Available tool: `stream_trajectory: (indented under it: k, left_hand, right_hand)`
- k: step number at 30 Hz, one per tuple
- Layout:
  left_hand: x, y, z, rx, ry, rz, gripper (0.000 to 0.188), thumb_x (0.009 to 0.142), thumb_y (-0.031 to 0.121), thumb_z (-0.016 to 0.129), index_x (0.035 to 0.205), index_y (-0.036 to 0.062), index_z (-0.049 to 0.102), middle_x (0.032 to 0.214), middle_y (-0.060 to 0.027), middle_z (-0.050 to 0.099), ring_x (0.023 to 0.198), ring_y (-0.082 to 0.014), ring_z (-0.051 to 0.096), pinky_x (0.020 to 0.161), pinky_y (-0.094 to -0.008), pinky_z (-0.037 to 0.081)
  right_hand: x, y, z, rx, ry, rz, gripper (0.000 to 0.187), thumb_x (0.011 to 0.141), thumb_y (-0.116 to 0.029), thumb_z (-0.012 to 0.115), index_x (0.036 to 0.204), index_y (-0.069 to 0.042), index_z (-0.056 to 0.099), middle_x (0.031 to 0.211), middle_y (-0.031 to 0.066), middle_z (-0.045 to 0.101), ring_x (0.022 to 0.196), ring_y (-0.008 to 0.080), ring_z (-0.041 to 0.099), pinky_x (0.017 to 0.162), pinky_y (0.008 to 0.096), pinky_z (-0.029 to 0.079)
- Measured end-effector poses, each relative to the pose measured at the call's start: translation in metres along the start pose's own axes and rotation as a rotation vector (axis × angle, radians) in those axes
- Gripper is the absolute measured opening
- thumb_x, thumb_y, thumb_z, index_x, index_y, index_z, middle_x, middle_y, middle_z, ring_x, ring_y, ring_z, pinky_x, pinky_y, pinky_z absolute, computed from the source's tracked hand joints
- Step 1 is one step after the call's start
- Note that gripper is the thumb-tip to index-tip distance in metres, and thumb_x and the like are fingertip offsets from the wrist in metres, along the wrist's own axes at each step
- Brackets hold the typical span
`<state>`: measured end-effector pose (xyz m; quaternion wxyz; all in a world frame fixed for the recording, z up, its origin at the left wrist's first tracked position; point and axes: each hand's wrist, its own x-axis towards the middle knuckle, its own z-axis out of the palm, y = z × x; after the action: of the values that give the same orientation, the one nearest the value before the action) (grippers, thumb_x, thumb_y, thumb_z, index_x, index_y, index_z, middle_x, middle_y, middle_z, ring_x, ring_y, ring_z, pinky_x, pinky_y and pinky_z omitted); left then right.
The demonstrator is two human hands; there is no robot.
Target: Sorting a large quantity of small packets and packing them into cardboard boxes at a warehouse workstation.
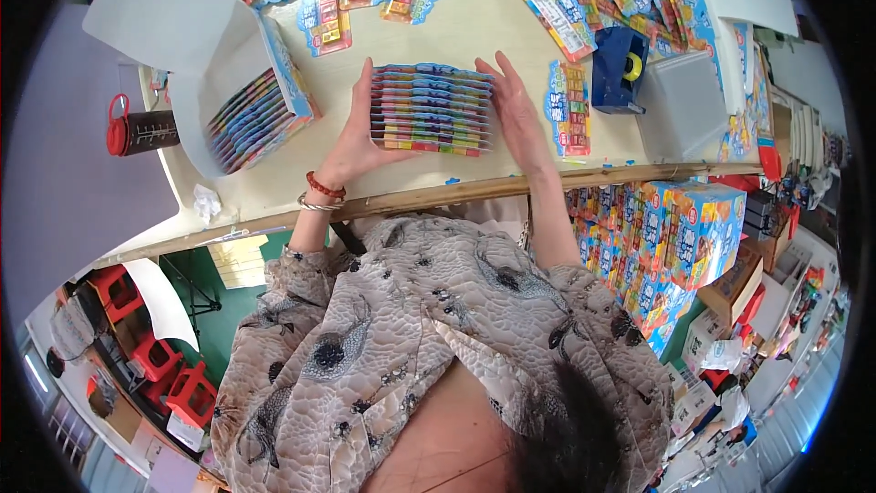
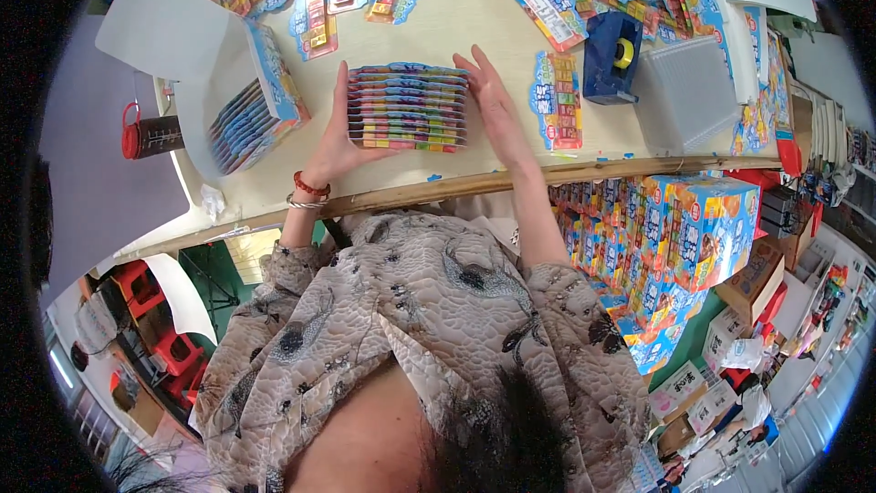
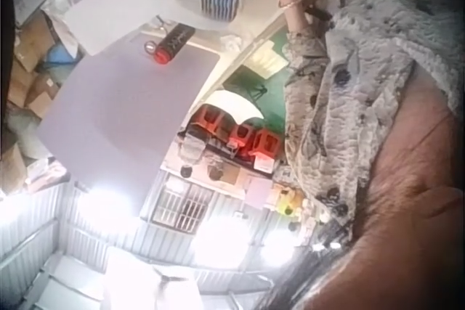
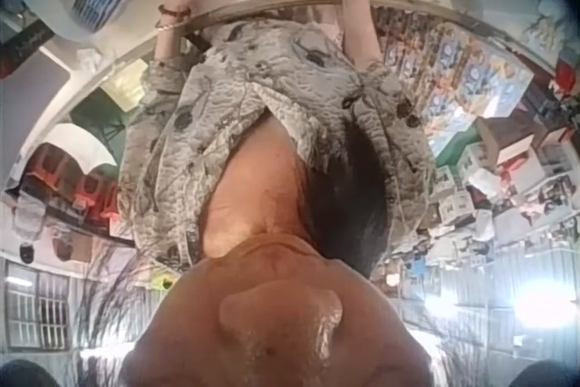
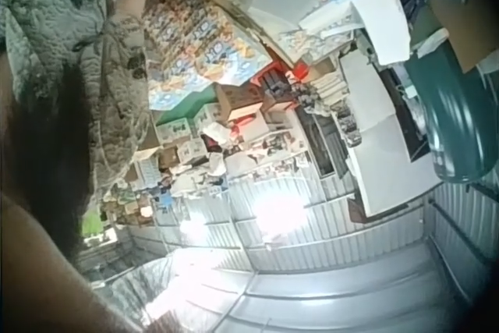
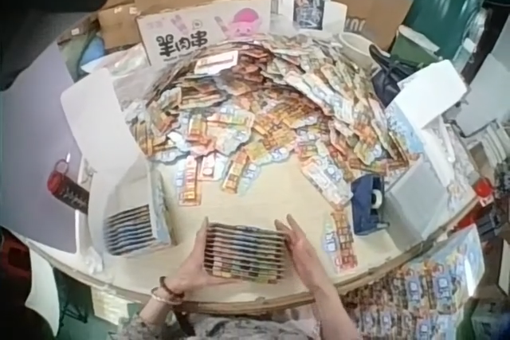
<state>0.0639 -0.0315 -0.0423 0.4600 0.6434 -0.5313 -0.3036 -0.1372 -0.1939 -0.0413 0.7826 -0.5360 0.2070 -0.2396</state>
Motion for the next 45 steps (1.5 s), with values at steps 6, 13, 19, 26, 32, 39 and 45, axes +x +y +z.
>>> stream_trajectory:
  k: [6,13,19,26,32,39,45]
  left_hand:
    - [0.004,0.008,0.0,-0.053,-0.005,0.029,0.133,0.063,0.02,0.088,0.147,0.0088,-0.014,0.15,-0.0176,0.017,0.135,-0.0261,0.032,0.108,-0.0389,0.034]
    - [0.004,0.011,-0.001,-0.078,-0.04,0.023,0.132,0.065,0.017,0.086,0.147,0.0093,-0.017,0.153,-0.0166,0.011,0.137,-0.0249,0.029,0.109,-0.0387,0.033]
    - [0.003,0.008,0.0,-0.05,-0.03,0.025,0.133,0.065,0.018,0.087,0.146,0.0097,-0.018,0.153,-0.0167,0.009,0.136,-0.0255,0.029,0.109,-0.039,0.032]
    - [0.001,0.016,0.0,-0.017,-0.062,0.058,0.133,0.066,0.018,0.086,0.144,0.0082,-0.022,0.149,-0.02,0.022,0.133,-0.0281,0.034,0.108,-0.04,0.033]
    - [-0.005,0.013,0.002,-0.016,-0.049,0.033,0.131,0.068,0.016,0.084,0.144,0.0076,-0.022,0.145,-0.0208,0.028,0.131,-0.0291,0.037,0.107,-0.0402,0.034]
    - [-0.006,0.015,0.003,0.022,-0.022,0.058,0.128,0.068,0.015,0.084,0.146,0.0079,-0.017,0.145,-0.0201,0.029,0.13,-0.0291,0.038,0.107,-0.0397,0.034]
    - [-0.007,0.014,0.003,0.0,-0.018,0.05,0.128,0.068,0.015,0.084,0.146,0.0073,-0.017,0.144,-0.02,0.03,0.13,-0.029,0.039,0.107,-0.0394,0.034]
  right_hand:
    - [0.0,-0.01,-0.011,-0.067,-0.059,0.099,0.068,0.088,-0.031,0.062,0.143,-0.003,0.033,0.14,0.012,0.044,0.13,0.0218,0.04,0.11,0.0349,0.03]
    - [0.002,-0.011,-0.011,-0.001,-0.063,0.119,0.065,0.083,-0.017,0.068,0.139,-0.002,0.04,0.139,0.0109,0.046,0.13,0.0214,0.042,0.11,0.0343,0.031]
    - [0.002,-0.011,-0.012,-0.013,-0.068,0.119,0.061,0.085,-0.01,0.065,0.14,-0.003,0.038,0.139,0.0108,0.046,0.128,0.0209,0.045,0.109,0.0333,0.034]
    - [-0.006,-0.001,0.006,-0.325,0.04,0.002,0.051,0.093,-0.003,0.048,0.142,-0.004,0.035,0.138,0.0125,0.047,0.124,0.0217,0.049,0.102,0.0326,0.04]
    - [-0.011,-0.001,0.015,-0.688,0.121,-0.113,0.05,0.096,-0.002,0.04,0.145,-0.008,0.03,0.136,0.0159,0.048,0.123,0.0242,0.05,0.101,0.0328,0.039]
    - [-0.012,0.004,0.013,-0.733,0.111,-0.16,0.048,0.096,-0.002,0.04,0.144,-0.007,0.031,0.137,0.015,0.048,0.124,0.025,0.049,0.103,0.0328,0.037]
    - [-0.012,0.003,0.015,-0.724,0.126,-0.154,0.048,0.095,-0.001,0.041,0.143,-0.006,0.033,0.135,0.0145,0.049,0.123,0.0242,0.05,0.102,0.0327,0.038]
